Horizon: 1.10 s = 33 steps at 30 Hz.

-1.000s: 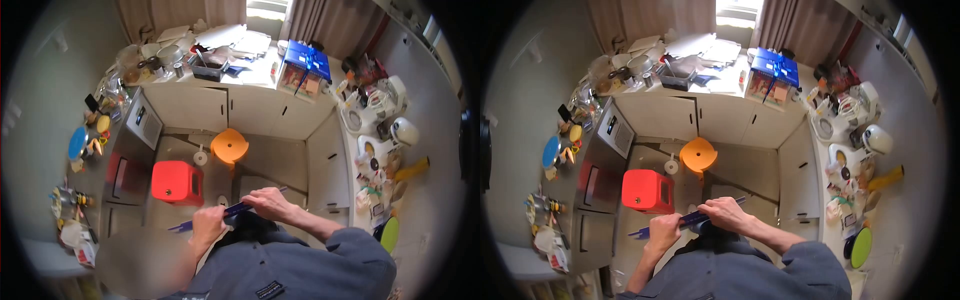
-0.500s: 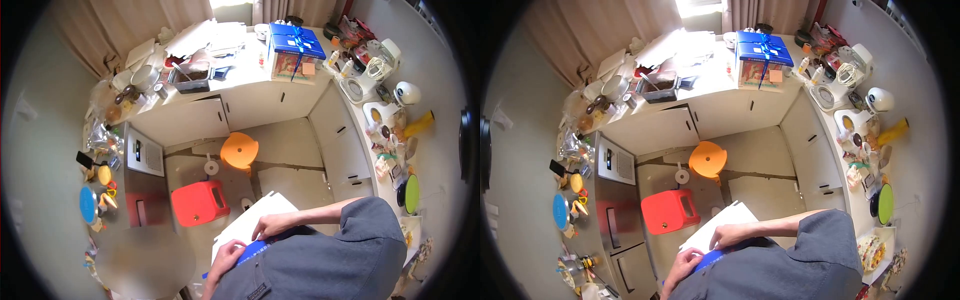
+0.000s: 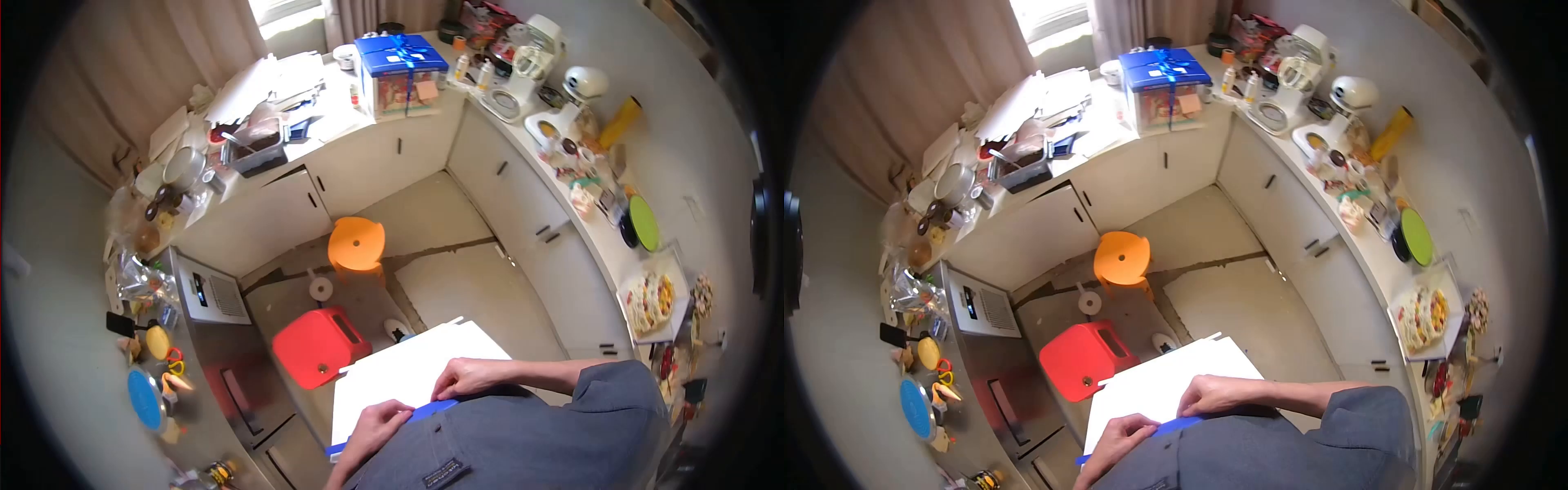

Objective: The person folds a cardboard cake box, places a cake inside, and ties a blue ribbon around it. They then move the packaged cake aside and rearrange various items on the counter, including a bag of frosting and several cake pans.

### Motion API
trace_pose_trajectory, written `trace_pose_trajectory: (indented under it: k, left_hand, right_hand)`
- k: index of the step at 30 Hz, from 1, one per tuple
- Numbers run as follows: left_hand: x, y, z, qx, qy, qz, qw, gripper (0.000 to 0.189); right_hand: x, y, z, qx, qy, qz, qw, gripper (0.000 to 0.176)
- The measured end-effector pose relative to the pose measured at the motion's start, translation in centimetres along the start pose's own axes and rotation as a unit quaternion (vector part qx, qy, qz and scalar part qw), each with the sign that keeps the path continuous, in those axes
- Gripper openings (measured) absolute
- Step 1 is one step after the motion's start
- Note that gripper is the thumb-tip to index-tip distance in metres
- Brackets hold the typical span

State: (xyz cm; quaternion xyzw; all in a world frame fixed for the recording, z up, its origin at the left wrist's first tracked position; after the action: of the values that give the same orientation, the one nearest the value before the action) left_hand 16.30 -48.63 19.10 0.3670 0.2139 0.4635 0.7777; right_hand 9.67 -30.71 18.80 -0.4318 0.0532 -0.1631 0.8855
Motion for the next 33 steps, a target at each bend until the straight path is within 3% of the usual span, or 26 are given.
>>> trace_pose_trajectory:
  k: [3,6,7,10,13,16,19,20,23,26,29,33]
  left_hand:
    - [1.8,-1.7,2.3,-0.083,-0.112,0.027,0.990,0.031]
    - [3.3,-3.1,3.0,-0.077,-0.149,-0.036,0.985,0.031]
    - [3.9,-3.7,3.5,-0.075,-0.160,-0.066,0.982,0.031]
    - [6.1,-5.3,4.0,0.064,-0.202,-0.119,0.970,0.032]
    - [7.2,-4.6,5.4,0.261,-0.147,-0.261,0.918,0.034]
    - [8.7,-6.8,4.7,0.161,-0.233,-0.296,0.912,0.043]
    - [9.6,-3.8,6.3,0.267,-0.171,-0.320,0.893,0.035]
    - [9.9,-3.4,6.5,0.262,-0.151,-0.282,0.910,0.028]
    - [11.9,-3.2,6.1,0.314,-0.144,-0.303,0.888,0.024]
    - [14.4,-2.2,5.3,0.306,-0.148,-0.322,0.884,0.022]
    - [17.3,-0.9,3.7,0.272,-0.167,-0.361,0.876,0.025]
    - [20.3,0.6,3.3,0.320,-0.155,-0.494,0.793,0.031]
  right_hand:
    - [3.8,-0.4,2.2,0.052,0.027,0.032,0.998,0.030]
    - [8.0,-1.4,4.7,-0.109,0.148,0.278,0.943,0.032]
    - [9.5,-0.4,5.2,-0.095,0.162,0.252,0.949,0.032]
    - [13.8,2.0,6.2,-0.049,0.225,0.190,0.955,0.028]
    - [16.4,3.0,7.2,-0.035,0.300,0.184,0.935,0.023]
    - [18.3,2.7,8.6,-0.057,0.371,0.201,0.905,0.019]
    - [19.2,3.3,9.9,-0.057,0.428,0.207,0.878,0.019]
    - [19.4,3.8,10.1,-0.045,0.433,0.217,0.874,0.020]
    - [19.4,5.5,10.8,0.002,0.441,0.217,0.871,0.025]
    - [18.8,7.4,12.4,0.058,0.431,0.196,0.879,0.038]
    - [18.6,7.8,16.3,0.041,0.467,0.242,0.849,0.043]
    - [19.1,12.7,20.5,0.074,0.475,0.156,0.863,0.047]
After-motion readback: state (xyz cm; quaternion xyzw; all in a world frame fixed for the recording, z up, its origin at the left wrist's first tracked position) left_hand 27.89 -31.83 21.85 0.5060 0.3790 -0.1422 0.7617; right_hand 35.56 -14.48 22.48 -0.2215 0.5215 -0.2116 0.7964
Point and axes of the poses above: each hand's wrist, its own z-axis away from the middle knuckle, its own x-axis out of the palm, y = z × x, the point moved 8 cm from there along -z, towards the middle knuckle, and after that the axes turned 1 degree about -y, right-handed, at the moved point
